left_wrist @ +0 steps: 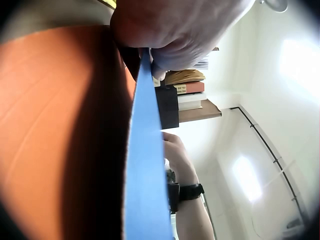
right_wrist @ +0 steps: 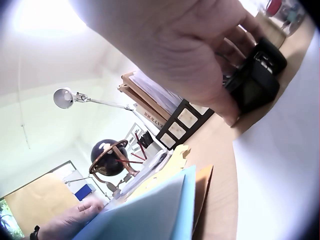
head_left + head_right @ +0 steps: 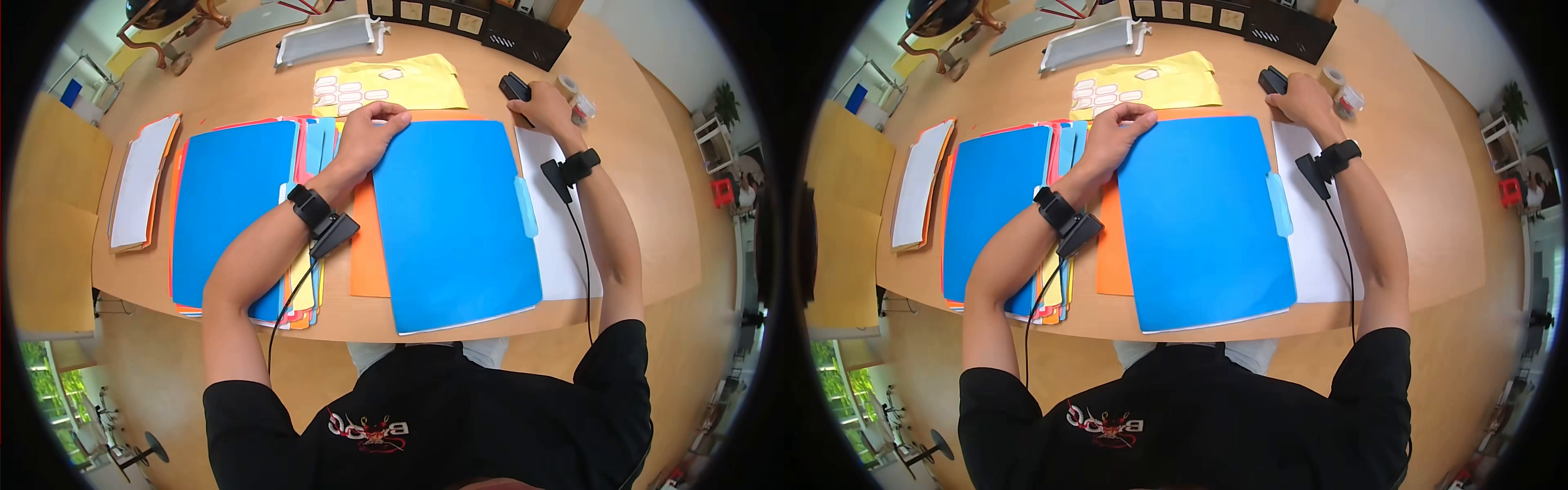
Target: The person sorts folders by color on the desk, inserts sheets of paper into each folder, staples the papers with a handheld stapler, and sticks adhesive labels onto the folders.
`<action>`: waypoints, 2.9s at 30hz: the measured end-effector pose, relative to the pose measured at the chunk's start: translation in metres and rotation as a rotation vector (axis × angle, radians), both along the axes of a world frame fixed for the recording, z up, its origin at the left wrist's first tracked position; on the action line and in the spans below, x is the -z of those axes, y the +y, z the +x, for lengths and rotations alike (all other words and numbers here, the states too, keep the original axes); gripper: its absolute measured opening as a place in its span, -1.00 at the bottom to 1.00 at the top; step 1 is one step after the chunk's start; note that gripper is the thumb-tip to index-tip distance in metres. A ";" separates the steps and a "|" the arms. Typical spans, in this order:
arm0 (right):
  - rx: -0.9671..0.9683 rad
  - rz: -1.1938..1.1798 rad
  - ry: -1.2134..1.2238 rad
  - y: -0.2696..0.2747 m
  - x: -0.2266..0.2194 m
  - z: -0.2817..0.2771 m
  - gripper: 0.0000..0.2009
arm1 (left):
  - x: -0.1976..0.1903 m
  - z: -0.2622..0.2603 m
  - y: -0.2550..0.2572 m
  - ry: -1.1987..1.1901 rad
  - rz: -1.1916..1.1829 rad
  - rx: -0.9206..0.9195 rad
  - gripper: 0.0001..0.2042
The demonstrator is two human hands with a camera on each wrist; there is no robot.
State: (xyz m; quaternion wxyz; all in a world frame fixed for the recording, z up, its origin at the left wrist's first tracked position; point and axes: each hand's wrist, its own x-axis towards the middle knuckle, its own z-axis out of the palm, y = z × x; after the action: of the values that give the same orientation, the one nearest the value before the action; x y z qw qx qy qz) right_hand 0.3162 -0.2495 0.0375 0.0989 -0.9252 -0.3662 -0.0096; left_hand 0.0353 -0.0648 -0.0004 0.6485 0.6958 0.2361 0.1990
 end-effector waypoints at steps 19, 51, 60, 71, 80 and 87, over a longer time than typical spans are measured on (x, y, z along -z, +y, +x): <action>-0.714 0.112 0.149 0.139 0.028 -0.112 -0.62 | 0.010 -0.002 0.004 0.058 -0.119 0.036 -0.59; -0.156 0.747 1.132 -0.056 0.015 -0.095 -0.57 | -0.007 0.001 -0.014 -0.088 -0.226 -0.051 -0.74; 0.131 0.896 1.055 -0.060 0.043 -0.062 -0.39 | -0.011 0.000 -0.017 -0.235 -0.174 0.078 -0.60; -0.104 0.893 0.662 -0.066 0.050 -0.060 -0.72 | -0.161 -0.098 0.004 -0.235 0.040 -0.117 -0.56; -0.231 0.554 0.205 -0.058 0.052 -0.067 -0.58 | -0.129 -0.239 0.145 0.337 0.357 -0.535 -0.44; -0.300 0.468 0.144 -0.059 0.051 -0.066 -0.59 | -0.026 -0.282 0.221 0.706 0.629 -0.440 -0.32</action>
State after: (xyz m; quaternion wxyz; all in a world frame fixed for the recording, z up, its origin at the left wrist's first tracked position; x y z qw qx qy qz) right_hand 0.2497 -0.3082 -0.0133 0.3358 -0.8110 -0.4789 -0.0135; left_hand -0.2467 0.1567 0.0259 0.2319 0.8157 0.5097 0.1450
